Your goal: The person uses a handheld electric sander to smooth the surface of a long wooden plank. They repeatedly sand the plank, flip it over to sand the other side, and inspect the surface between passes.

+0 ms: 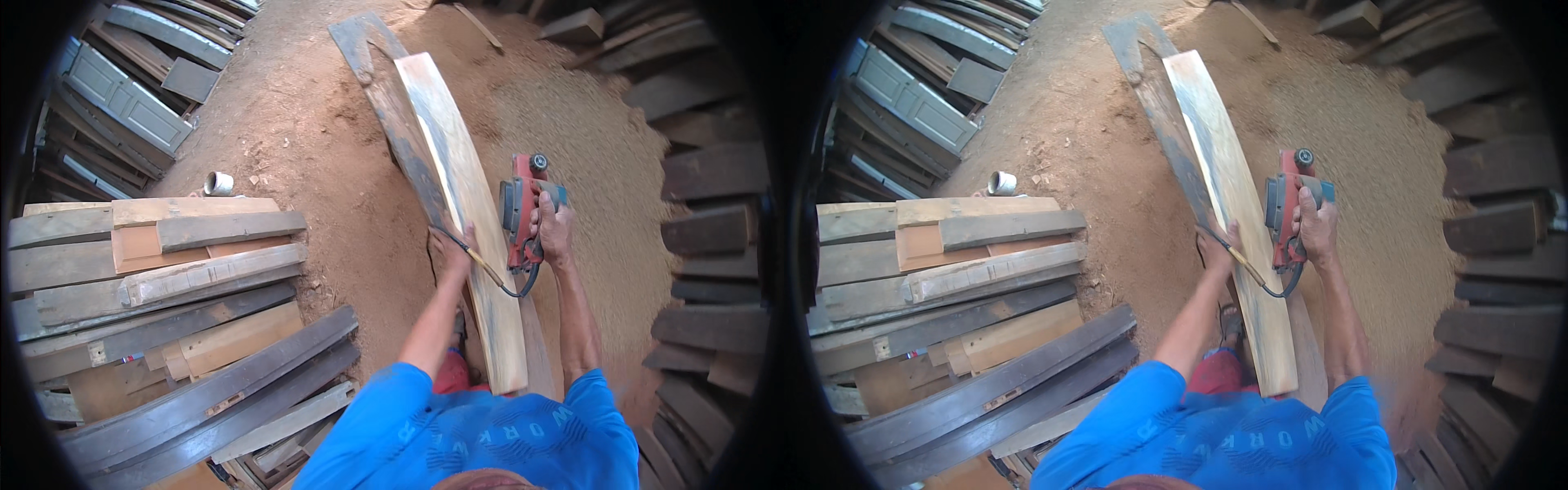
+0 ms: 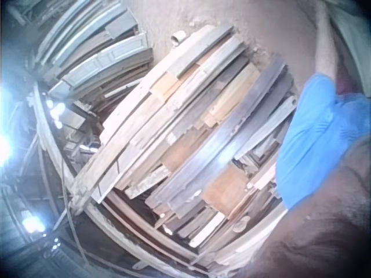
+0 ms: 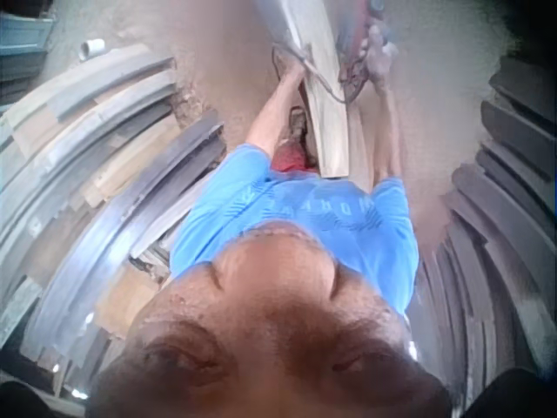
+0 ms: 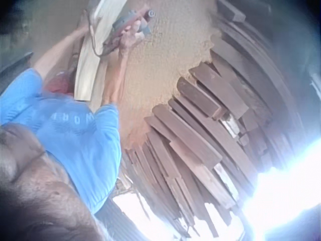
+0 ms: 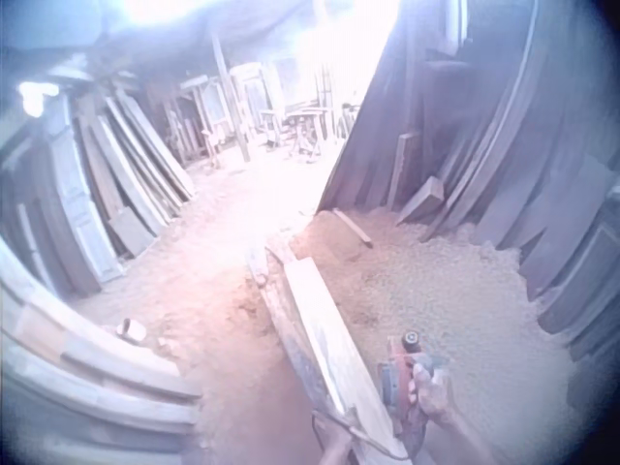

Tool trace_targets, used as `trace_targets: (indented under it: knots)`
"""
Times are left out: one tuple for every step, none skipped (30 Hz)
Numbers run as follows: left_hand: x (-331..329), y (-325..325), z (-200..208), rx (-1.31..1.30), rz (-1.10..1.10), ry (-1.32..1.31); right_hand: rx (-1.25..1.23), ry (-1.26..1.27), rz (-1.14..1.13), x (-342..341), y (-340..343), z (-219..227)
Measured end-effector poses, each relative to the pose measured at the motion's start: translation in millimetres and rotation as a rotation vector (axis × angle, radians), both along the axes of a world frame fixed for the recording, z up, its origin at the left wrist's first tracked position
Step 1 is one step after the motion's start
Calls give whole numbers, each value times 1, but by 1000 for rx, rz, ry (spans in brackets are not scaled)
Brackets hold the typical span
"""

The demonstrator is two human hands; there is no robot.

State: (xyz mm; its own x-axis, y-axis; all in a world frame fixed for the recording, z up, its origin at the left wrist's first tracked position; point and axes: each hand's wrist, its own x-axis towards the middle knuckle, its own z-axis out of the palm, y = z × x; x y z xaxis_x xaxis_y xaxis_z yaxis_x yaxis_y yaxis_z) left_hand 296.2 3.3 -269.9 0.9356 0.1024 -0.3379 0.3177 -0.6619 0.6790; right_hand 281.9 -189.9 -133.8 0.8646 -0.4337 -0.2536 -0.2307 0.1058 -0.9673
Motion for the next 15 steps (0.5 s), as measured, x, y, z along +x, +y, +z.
trace_targets:
  knots:
    - [-8, 9, -11, -8, -48, -23, -39, 11, -4, -22, -4, 1]
    - [-28, 20, -23, -2, -121, -66, -70, 38, -3, -46, -7, -2]
    - [-61, 33, -37, 7, -201, -91, -94, 82, -7, -78, -8, -7]
    - [-94, 42, -38, 13, -292, -116, -98, 98, -3, -106, -10, -6]
    - [-133, 52, -37, -65, -397, -16, -102, 114, 5, -130, -13, 0]
    - [-173, 61, -19, -144, -505, 85, -104, 129, 7, -158, -15, 5]
    - [-202, 71, -7, -224, -594, 163, -95, 132, 31, -178, -16, 10]
    - [-236, 92, -28, -323, -815, 298, -86, 134, 55, -197, -17, 14]
    - [-271, 111, -45, -406, -835, 440, -75, 144, 86, -222, -12, 18]
    - [-306, 130, -63, -471, -848, 588, -70, 162, 109, -242, -12, 17]
    - [-332, 140, -68, -508, -671, 730, -67, 183, 127, -264, -11, 15]
    - [-351, 147, -74, -534, -485, 859, -62, 197, 148, -282, -9, 14]
    - [-356, 147, -87, -611, -294, 825, -40, 193, 168, -297, -6, 14]
    - [-356, 146, -104, -687, -94, 785, -17, 191, 197, -314, -1, 15]
    - [-352, 132, -92, -721, 29, 716, 3, 196, 216, -335, 3, 11]
